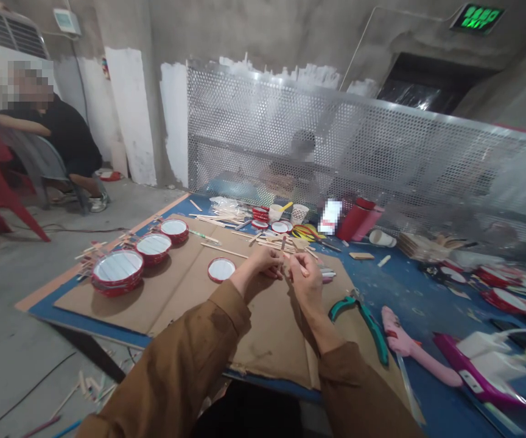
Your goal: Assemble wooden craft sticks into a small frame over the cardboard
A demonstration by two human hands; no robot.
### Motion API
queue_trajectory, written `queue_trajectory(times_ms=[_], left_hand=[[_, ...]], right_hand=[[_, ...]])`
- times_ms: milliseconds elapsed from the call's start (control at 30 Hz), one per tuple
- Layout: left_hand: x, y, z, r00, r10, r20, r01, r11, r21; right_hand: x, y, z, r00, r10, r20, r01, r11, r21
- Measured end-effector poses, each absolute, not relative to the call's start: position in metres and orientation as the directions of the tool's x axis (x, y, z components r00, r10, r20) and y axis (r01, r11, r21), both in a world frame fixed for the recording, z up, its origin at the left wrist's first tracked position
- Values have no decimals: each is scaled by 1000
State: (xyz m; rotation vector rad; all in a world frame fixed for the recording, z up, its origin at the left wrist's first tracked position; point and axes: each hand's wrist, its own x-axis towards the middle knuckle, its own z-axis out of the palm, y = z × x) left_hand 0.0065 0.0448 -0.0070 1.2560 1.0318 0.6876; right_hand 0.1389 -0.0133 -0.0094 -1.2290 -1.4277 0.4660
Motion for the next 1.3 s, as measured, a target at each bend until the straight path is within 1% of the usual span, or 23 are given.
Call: queue_trajectory(times_ms=[100, 233, 333, 400, 467, 600, 667, 767, 833, 900, 967, 1100, 1167, 1300], left_hand=[[6, 43, -4, 409, 875, -257, 110, 232, 966], [4, 40, -2, 408, 874, -263, 124, 233, 965], [4, 41, -2, 404, 877, -261, 135, 225, 965], [5, 42, -3, 403, 876, -265, 133, 231, 964], [5, 43, -5, 403, 878, -259, 121, 229, 966], [6, 44, -7, 399, 883, -247, 106, 223, 969], [6, 44, -8, 394, 883, -256, 112, 231, 967], [6, 44, -9, 391, 883, -261, 112, 236, 965], [5, 44, -9, 401, 880, -255, 110, 230, 967], [5, 43, -8, 407, 879, -249, 107, 225, 969], [5, 43, -7, 403, 881, -248, 102, 226, 969], [6, 42, -6, 396, 882, -256, 103, 235, 967], [6, 42, -6, 394, 881, -263, 107, 240, 965], [6, 43, -8, 395, 882, -256, 95, 238, 967]], right_hand=[[139, -13, -10, 166, 856, 489, 429, 384, -818], [138, -14, -9, 218, 851, 478, 426, 357, -831], [138, -16, -7, 197, 864, 464, 410, 358, -839], [139, -17, -7, 180, 864, 471, 429, 362, -827], [139, -17, -7, 199, 862, 467, 445, 346, -826], [138, -19, -7, 251, 865, 435, 384, 323, -865], [137, -19, -7, 226, 874, 429, 365, 332, -870], [137, -19, -7, 197, 877, 438, 393, 338, -855], [137, -19, -7, 229, 872, 432, 401, 320, -859], [136, -19, -7, 271, 872, 407, 371, 296, -880], [135, -19, -6, 272, 879, 392, 338, 294, -894], [136, -20, -5, 208, 864, 459, 403, 352, -845], [138, -20, -5, 241, 851, 466, 418, 342, -841], [140, -18, -5, 343, 847, 405, 325, 298, -898]])
